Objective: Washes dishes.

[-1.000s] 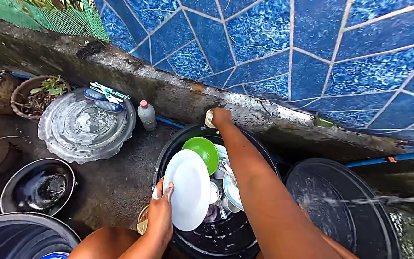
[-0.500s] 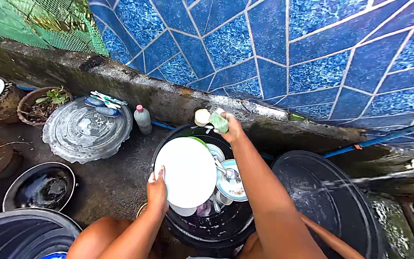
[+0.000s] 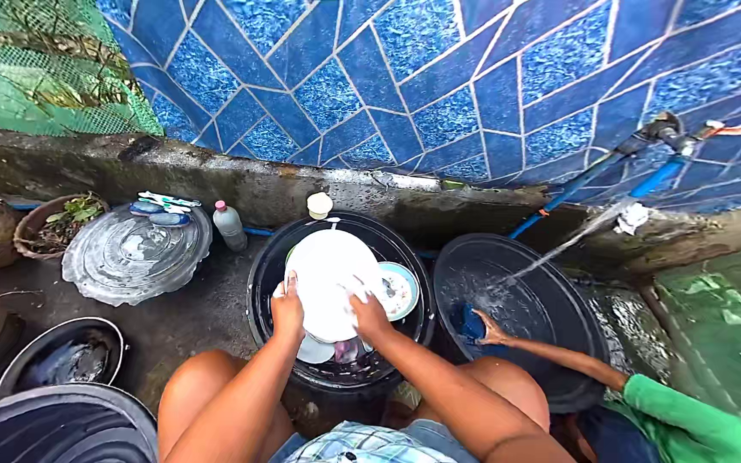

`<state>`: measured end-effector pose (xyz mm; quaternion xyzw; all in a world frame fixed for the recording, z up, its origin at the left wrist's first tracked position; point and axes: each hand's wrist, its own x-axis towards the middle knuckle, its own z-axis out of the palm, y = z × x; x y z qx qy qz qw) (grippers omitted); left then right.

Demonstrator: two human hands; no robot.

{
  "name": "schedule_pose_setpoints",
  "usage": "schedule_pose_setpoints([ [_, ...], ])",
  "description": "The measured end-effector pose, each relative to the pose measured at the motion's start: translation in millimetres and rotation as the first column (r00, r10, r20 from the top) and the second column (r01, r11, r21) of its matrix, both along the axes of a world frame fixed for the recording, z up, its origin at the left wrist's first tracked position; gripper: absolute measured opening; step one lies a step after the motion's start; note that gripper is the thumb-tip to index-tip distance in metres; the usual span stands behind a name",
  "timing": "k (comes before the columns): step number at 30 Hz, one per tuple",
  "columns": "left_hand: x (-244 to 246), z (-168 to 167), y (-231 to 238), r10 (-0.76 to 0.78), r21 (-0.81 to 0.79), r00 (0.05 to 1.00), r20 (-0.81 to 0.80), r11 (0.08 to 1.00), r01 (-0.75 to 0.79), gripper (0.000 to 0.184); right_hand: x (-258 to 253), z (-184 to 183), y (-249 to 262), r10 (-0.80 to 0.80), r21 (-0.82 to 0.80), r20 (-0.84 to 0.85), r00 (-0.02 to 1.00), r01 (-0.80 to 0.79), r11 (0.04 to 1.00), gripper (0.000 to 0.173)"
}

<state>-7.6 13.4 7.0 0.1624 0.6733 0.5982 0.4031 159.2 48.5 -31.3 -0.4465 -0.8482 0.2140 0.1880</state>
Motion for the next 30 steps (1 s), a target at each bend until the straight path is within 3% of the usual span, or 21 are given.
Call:
schedule_pose_setpoints([
  [2, 18, 5, -5, -0.072, 0.027, 0.995, -0.073, 0.997, 0.074, 0.039, 18, 7, 23, -0.202, 0.004, 0.044, 0.978, 0.202, 0.979, 0.043],
  [4, 36, 7, -9, -0.103, 0.061, 0.991, -0.08, 0.992, 0.108, 0.038, 11, 17, 32, -0.276, -0.003, 0.037, 0.96, 0.276, 0.961, 0.049],
  [7, 49, 4, -9, -0.082, 0.11, 0.997, -0.004, 0.991, 0.082, 0.039, -15, 34, 5, -0.083, -0.119, 0.033, 0.996, 0.086, 0.989, 0.051],
  [10, 47, -5, -7, -0.064, 0.138, 0.997, 0.041, 0.989, 0.058, 0.047, -15, 31, -10, 0.129, -0.087, -0.026, 0.991, -0.131, 0.988, 0.044],
  [13, 50, 1, -12, -0.094, 0.084, 0.996, 0.003, 0.992, 0.094, 0.048, 6, 41, 20, -0.04, -0.04, -0.01, 0.999, 0.04, 0.998, 0.042],
  [16, 51, 10, -23, -0.126, 0.084, 0.991, -0.043, 0.988, 0.129, 0.047, -6, 38, 26, -0.17, 0.015, -0.126, 0.977, 0.173, 0.985, 0.067],
  [18, 46, 10, -26, -0.12, 0.116, 0.992, -0.045, 0.985, 0.124, 0.047, -27, 42, -2, -0.036, -0.017, -0.115, 0.993, 0.034, 0.999, 0.056],
  [21, 36, 5, -29, -0.077, 0.167, 0.997, -0.032, 0.983, 0.081, 0.043, -39, 46, -12, 0.16, 0.076, -0.079, 0.984, -0.154, 0.985, 0.047],
  [23, 31, 2, -30, -0.011, 0.186, 1.0, -0.026, 0.982, 0.015, 0.041, -32, 51, 13, 0.078, 0.117, -0.009, 0.997, -0.076, 0.99, 0.051],
  [26, 28, 2, -35, 0.051, 0.165, 0.999, 0.016, 0.985, -0.053, 0.037, -22, 56, 54, -0.261, 0.074, -0.044, 0.964, 0.264, 0.962, 0.051],
  [28, 25, 3, -38, -0.009, 0.099, 1.0, 0.012, 0.995, 0.008, 0.036, -24, 67, 69, -0.459, -0.151, -0.057, 0.887, 0.447, 0.882, 0.043],
  [30, 18, 2, -40, -0.139, -0.016, 0.99, 0.014, 0.99, 0.139, 0.036, -32, 76, 69, -0.469, -0.163, 0.034, 0.883, 0.468, 0.869, 0.037],
])
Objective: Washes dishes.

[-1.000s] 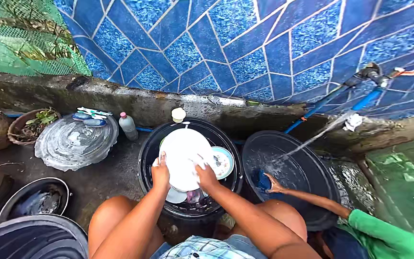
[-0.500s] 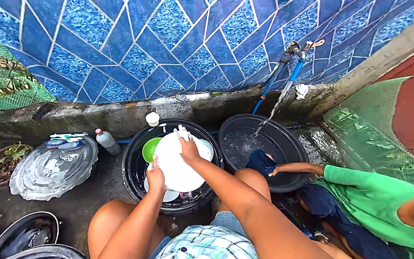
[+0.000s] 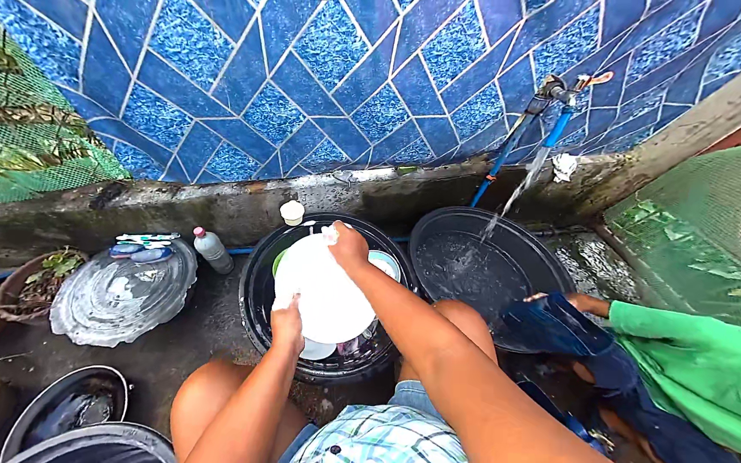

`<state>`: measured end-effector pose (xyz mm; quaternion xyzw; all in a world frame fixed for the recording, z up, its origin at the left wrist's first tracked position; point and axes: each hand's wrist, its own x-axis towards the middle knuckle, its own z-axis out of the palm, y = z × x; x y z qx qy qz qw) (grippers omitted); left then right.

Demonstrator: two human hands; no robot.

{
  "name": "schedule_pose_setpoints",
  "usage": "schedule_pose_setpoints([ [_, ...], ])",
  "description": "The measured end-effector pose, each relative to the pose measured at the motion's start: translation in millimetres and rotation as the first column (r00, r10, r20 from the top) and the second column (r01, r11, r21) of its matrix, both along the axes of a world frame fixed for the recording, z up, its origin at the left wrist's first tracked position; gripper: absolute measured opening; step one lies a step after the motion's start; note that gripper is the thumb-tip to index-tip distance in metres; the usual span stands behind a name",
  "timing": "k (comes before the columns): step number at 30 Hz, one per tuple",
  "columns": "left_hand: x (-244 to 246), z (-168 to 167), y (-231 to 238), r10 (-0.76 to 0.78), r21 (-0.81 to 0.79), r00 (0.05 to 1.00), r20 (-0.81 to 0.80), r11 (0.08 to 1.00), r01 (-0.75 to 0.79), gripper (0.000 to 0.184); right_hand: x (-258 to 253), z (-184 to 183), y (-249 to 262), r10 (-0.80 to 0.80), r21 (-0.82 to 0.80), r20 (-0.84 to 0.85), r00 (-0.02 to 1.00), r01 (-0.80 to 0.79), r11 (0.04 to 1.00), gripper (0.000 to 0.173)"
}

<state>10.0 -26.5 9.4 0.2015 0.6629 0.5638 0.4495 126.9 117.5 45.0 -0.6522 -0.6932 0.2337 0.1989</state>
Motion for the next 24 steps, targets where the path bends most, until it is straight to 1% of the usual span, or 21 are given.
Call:
schedule_pose_setpoints([
  [1, -5, 0, 0, -0.074, -0.048, 0.997, 0.002, 0.996, 0.074, 0.036, -5, 5, -3, 0.072, -0.003, 0.063, 0.995, -0.072, 0.997, 0.037],
  [3, -12, 1, 2, -0.216, -0.11, 0.976, 0.006, 0.97, 0.216, 0.039, -15, 4, -15, 0.343, 0.008, 0.169, 0.924, -0.349, 0.937, 0.036],
  [5, -10, -5, 3, -0.282, -0.082, 0.959, -0.019, 0.956, 0.28, 0.035, -25, -9, -29, 0.652, 0.013, 0.24, 0.719, -0.674, 0.739, 0.037],
  [6, -7, -9, 2, -0.269, -0.04, 0.963, -0.029, 0.963, 0.268, 0.031, -29, -16, -34, 0.739, 0.041, 0.244, 0.628, -0.768, 0.64, 0.038],
  [7, -4, -13, 2, -0.223, -0.002, 0.974, -0.03, 0.975, 0.223, 0.028, -29, -21, -36, 0.76, 0.087, 0.231, 0.608, -0.79, 0.606, 0.039],
  [8, -2, -13, 3, -0.166, 0.013, 0.986, -0.024, 0.986, 0.166, 0.027, -25, -26, -36, 0.716, 0.125, 0.188, 0.672, -0.74, 0.661, 0.039],
  [9, 0, -11, 4, -0.107, 0.018, 0.994, -0.023, 0.994, 0.107, 0.028, -19, -27, -33, 0.61, 0.132, 0.119, 0.783, -0.622, 0.772, 0.04],
  [10, 0, -8, 4, -0.05, 0.023, 0.998, -0.027, 0.998, 0.05, 0.03, -12, -30, -27, 0.446, 0.131, 0.043, 0.894, -0.448, 0.884, 0.04],
  [11, -1, -7, 3, -0.003, 0.023, 1.0, -0.029, 1.0, 0.003, 0.033, -4, -31, -21, 0.257, 0.085, -0.026, 0.966, -0.254, 0.963, 0.041],
  [12, -2, -7, 3, 0.024, 0.017, 0.999, -0.03, 1.0, -0.023, 0.034, 2, -33, -14, 0.09, 0.014, -0.055, 0.994, -0.089, 0.996, 0.042],
  [13, -3, -8, 4, 0.017, -0.001, 0.999, -0.032, 1.0, -0.017, 0.035, 7, -32, -9, -0.006, -0.043, -0.046, 0.999, 0.004, 0.999, 0.042],
  [14, -5, -8, 4, -0.029, -0.04, 0.999, -0.036, 0.999, 0.028, 0.036, 10, -29, -8, -0.018, -0.073, 0.004, 1.0, 0.018, 0.997, 0.042],
  [15, -7, -8, 4, -0.103, -0.084, 0.994, -0.037, 0.992, 0.099, 0.036, 10, -23, -11, 0.032, -0.077, 0.067, 0.997, -0.026, 0.997, 0.041],
  [17, -9, -8, 8, -0.293, -0.133, 0.956, -0.024, 0.949, 0.287, 0.037, 9, -12, -18, 0.262, -0.066, 0.187, 0.947, -0.254, 0.965, 0.04],
  [18, -8, -8, 10, -0.368, -0.116, 0.929, -0.033, 0.925, 0.362, 0.036, 8, -11, -23, 0.421, -0.046, 0.229, 0.878, -0.422, 0.906, 0.041],
  [19, -7, -11, 13, -0.417, -0.08, 0.908, -0.049, 0.908, 0.412, 0.035, 5, -13, -28, 0.569, -0.006, 0.257, 0.781, -0.587, 0.809, 0.04],
  [20, -4, -14, 14, -0.434, -0.04, 0.899, -0.059, 0.901, 0.433, 0.032, 4, -16, -32, 0.675, 0.05, 0.264, 0.689, -0.709, 0.704, 0.039],
  [21, 0, -16, 14, -0.424, -0.012, 0.904, -0.056, 0.905, 0.424, 0.03, 4, -19, -34, 0.726, 0.09, 0.254, 0.639, -0.763, 0.64, 0.039],
  [22, 3, -16, 14, -0.396, -0.002, 0.917, -0.044, 0.918, 0.397, 0.029, 8, -22, -33, 0.723, 0.116, 0.227, 0.653, -0.755, 0.646, 0.039],
  [23, 4, -14, 16, -0.358, -0.009, 0.933, -0.033, 0.934, 0.358, 0.029, 14, -23, -31, 0.668, 0.104, 0.183, 0.721, -0.69, 0.717, 0.04],
  [24, 3, -12, 17, -0.316, -0.024, 0.948, -0.028, 0.949, 0.316, 0.029, 22, -25, -27, 0.56, 0.075, 0.136, 0.817, -0.572, 0.817, 0.042],
])
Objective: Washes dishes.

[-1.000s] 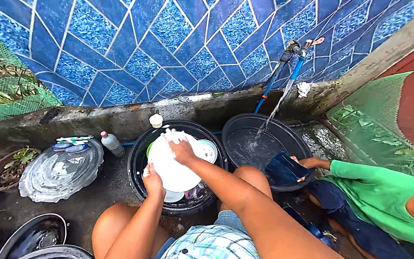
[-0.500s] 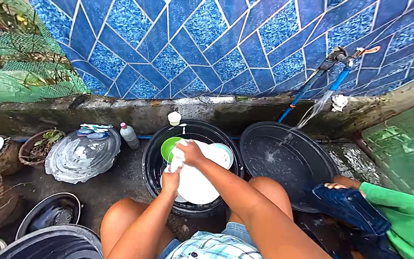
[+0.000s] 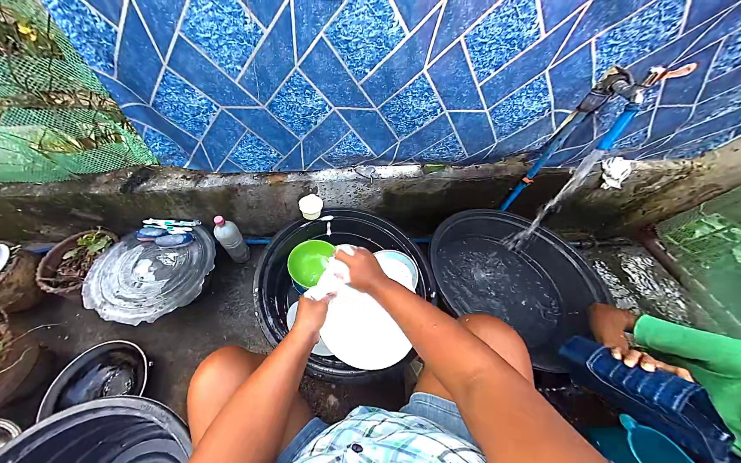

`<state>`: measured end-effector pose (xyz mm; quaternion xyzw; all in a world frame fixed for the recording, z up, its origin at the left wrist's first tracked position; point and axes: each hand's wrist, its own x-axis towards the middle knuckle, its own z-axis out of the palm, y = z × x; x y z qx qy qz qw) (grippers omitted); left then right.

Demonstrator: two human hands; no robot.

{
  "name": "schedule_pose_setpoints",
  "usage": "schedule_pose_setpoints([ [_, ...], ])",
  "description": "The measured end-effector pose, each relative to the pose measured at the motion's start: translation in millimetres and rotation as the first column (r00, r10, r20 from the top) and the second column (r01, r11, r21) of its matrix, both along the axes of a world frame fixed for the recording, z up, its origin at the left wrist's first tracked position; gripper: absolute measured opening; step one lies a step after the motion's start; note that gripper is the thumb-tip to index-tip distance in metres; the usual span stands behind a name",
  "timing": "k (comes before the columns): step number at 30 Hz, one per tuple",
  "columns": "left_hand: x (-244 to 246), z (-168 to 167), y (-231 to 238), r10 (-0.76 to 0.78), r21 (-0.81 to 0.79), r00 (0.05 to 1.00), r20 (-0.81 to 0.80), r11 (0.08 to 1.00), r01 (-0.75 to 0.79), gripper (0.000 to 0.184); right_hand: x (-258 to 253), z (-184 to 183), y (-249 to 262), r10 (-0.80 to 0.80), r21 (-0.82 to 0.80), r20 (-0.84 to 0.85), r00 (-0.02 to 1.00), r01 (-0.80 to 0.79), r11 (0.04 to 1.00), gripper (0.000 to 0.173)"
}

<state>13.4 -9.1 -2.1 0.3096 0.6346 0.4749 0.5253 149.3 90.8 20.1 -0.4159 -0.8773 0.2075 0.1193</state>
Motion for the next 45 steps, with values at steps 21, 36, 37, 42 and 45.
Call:
schedule_pose_setpoints([
  [21, -5, 2, 11, 0.299, 0.162, 0.953, -0.054, 0.944, -0.287, 0.039, 22, -14, -11, -0.294, 0.106, -0.218, 0.931, 0.322, 0.941, 0.03],
  [36, -3, 3, 8, 0.333, 0.118, 0.943, -0.012, 0.937, -0.33, 0.041, 26, -27, -15, -0.396, 0.006, -0.139, 0.908, 0.401, 0.916, 0.041],
  [37, 0, 4, 7, 0.328, 0.13, 0.945, -0.007, 0.937, -0.325, 0.041, 9, -26, -16, -0.378, 0.001, -0.13, 0.917, 0.381, 0.925, 0.043],
  [42, -13, 6, 9, 0.374, 0.17, 0.925, 0.072, 0.909, -0.381, 0.039, -17, -41, -70, 0.118, 0.058, -0.166, 0.979, -0.11, 0.992, 0.043],
  [45, -18, 10, 6, 0.35, 0.166, 0.936, 0.019, 0.923, -0.349, 0.041, 16, -43, -50, 0.009, 0.065, -0.077, 0.997, -0.004, 0.998, 0.046],
])
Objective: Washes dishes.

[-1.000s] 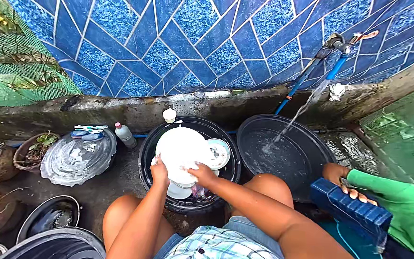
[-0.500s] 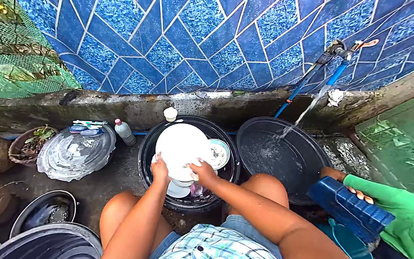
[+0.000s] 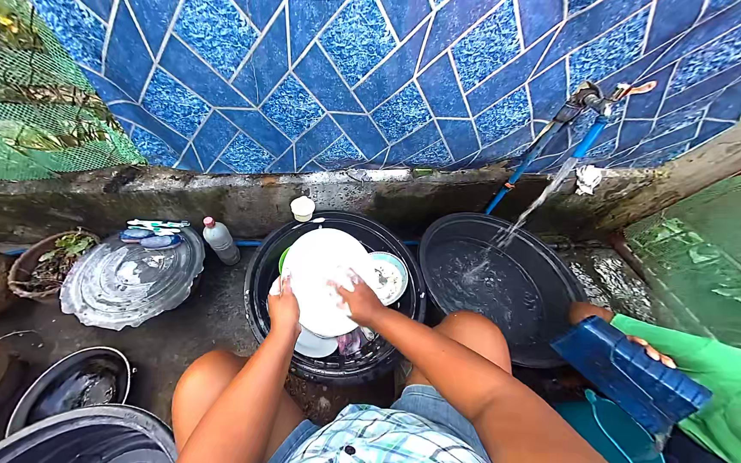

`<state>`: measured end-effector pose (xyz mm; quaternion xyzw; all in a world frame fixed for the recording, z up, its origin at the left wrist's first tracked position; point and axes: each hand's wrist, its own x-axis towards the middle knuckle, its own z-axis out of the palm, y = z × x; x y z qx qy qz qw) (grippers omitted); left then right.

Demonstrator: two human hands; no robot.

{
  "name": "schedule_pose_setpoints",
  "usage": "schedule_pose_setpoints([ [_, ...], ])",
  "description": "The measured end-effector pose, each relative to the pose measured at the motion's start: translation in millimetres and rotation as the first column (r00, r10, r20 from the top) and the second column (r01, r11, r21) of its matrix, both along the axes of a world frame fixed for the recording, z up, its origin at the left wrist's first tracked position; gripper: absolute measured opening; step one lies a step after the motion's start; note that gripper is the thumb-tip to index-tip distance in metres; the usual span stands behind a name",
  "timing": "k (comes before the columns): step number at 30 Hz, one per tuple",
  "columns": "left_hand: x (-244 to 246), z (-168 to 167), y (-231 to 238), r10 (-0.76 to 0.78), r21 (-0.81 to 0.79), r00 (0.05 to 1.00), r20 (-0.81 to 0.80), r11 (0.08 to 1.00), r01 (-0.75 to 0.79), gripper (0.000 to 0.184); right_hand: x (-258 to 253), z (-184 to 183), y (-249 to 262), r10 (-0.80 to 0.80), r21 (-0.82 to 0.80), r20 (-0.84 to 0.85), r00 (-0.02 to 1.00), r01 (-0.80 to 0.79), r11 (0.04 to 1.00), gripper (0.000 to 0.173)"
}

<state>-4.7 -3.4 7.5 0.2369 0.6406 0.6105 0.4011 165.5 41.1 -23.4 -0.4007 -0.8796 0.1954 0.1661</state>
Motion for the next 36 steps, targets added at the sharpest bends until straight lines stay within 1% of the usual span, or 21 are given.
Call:
schedule_pose_setpoints([
  [2, 3, -2, -2, -0.011, -0.011, 1.0, -0.024, 1.0, 0.01, 0.041, -1, 7, 15, -0.25, -0.078, 0.057, 0.967, 0.253, 0.964, 0.051],
  [4, 8, -2, -3, -0.005, 0.003, 1.0, -0.023, 1.0, 0.005, 0.04, -25, 5, 13, -0.352, -0.104, -0.009, 0.936, 0.349, 0.931, 0.057],
  [6, 7, -3, -2, 0.031, 0.044, 1.0, 0.003, 0.999, -0.032, 0.038, -53, 5, -12, -0.242, -0.128, -0.065, 0.968, 0.232, 0.964, 0.055],
  [8, 1, -5, 1, 0.081, 0.075, 0.996, 0.047, 0.994, -0.084, 0.036, -64, -2, -41, -0.048, -0.041, -0.189, 0.981, 0.041, 0.998, 0.047],
  [11, -11, -1, 0, 0.125, 0.05, 0.992, 0.024, 0.991, -0.126, 0.041, -34, -9, -53, 0.163, 0.031, -0.165, 0.973, -0.16, 0.987, 0.045],
  [12, -14, 0, -1, 0.127, 0.037, 0.992, -0.001, 0.991, -0.127, 0.042, -17, -15, -48, 0.151, 0.059, -0.14, 0.978, -0.144, 0.988, 0.046],
  [14, -16, 2, -3, 0.11, 0.015, 0.993, -0.033, 0.994, -0.11, 0.042, 14, -17, -26, -0.003, 0.065, -0.102, 0.995, 0.009, 0.998, 0.046],
  [16, -15, 2, -5, 0.092, -0.008, 0.996, -0.001, 0.996, -0.092, 0.042, 33, -8, 5, -0.245, -0.08, -0.174, 0.954, 0.234, 0.969, 0.044],
  [17, -14, 1, -5, 0.085, -0.025, 0.995, 0.045, 0.996, -0.084, 0.044, 37, -3, 20, -0.359, -0.19, -0.295, 0.886, 0.313, 0.93, 0.042],
  [18, -13, 0, -5, 0.083, -0.038, 0.991, 0.104, 0.996, -0.079, 0.045, 38, 3, 31, -0.465, -0.376, -0.398, 0.791, 0.322, 0.869, 0.045],
  [20, -10, -2, -2, 0.099, -0.044, 0.979, 0.178, 0.995, -0.092, 0.047, 33, 9, 40, -0.656, -0.732, -0.505, 0.561, 0.125, 0.669, 0.042],
  [21, -11, -2, 0, 0.112, -0.036, 0.978, 0.177, 0.994, -0.107, 0.047, 27, 18, 36, -0.707, -0.813, -0.517, 0.483, -0.019, 0.581, 0.04],
  [22, -13, 0, 4, 0.135, -0.021, 0.978, 0.162, 0.991, -0.134, 0.048, 21, 32, 29, -0.722, -0.836, -0.523, 0.454, -0.11, 0.537, 0.041],
  [23, -15, 3, 7, 0.166, -0.005, 0.975, 0.144, 0.986, -0.167, 0.048, 16, 47, 21, -0.695, -0.821, -0.543, 0.471, -0.124, 0.557, 0.047],
  [25, -19, 4, 14, 0.19, 0.039, 0.967, 0.169, 0.979, -0.199, 0.051, 7, 75, 4, -0.536, -0.669, -0.606, 0.588, -0.01, 0.744, 0.06],
  [26, -21, 1, 17, 0.149, 0.079, 0.964, 0.222, 0.982, -0.17, 0.053, 4, 83, -5, -0.416, -0.514, -0.622, 0.663, 0.055, 0.856, 0.061],
  [28, -26, -7, 19, -0.05, 0.234, 0.923, 0.382, 0.971, -0.044, 0.058, 1, 83, -22, -0.109, -0.081, -0.597, 0.795, 0.076, 0.994, 0.043],
  [29, -30, -11, 18, -0.16, 0.337, 0.868, 0.471, 0.941, -0.009, 0.061, 2, 80, -27, 0.061, 0.138, -0.528, 0.847, 0.015, 0.99, 0.033],
  [31, -40, -20, 15, -0.404, 0.584, 0.712, 0.574, 0.812, -0.01, 0.065, 7, 71, -26, 0.369, 0.492, -0.31, 0.876, -0.185, 0.851, 0.021],
  [33, -41, -1, 8, -0.413, 0.606, 0.674, 0.612, 0.793, -0.065, 0.075, 14, 61, -18, 0.513, 0.639, -0.148, 0.846, -0.314, 0.702, 0.019],
  [36, -34, 15, -1, -0.444, 0.53, 0.594, 0.671, 0.847, 0.035, 0.05, 31, 46, -6, 0.557, 0.729, -0.001, 0.83, -0.381, 0.569, 0.021],
])
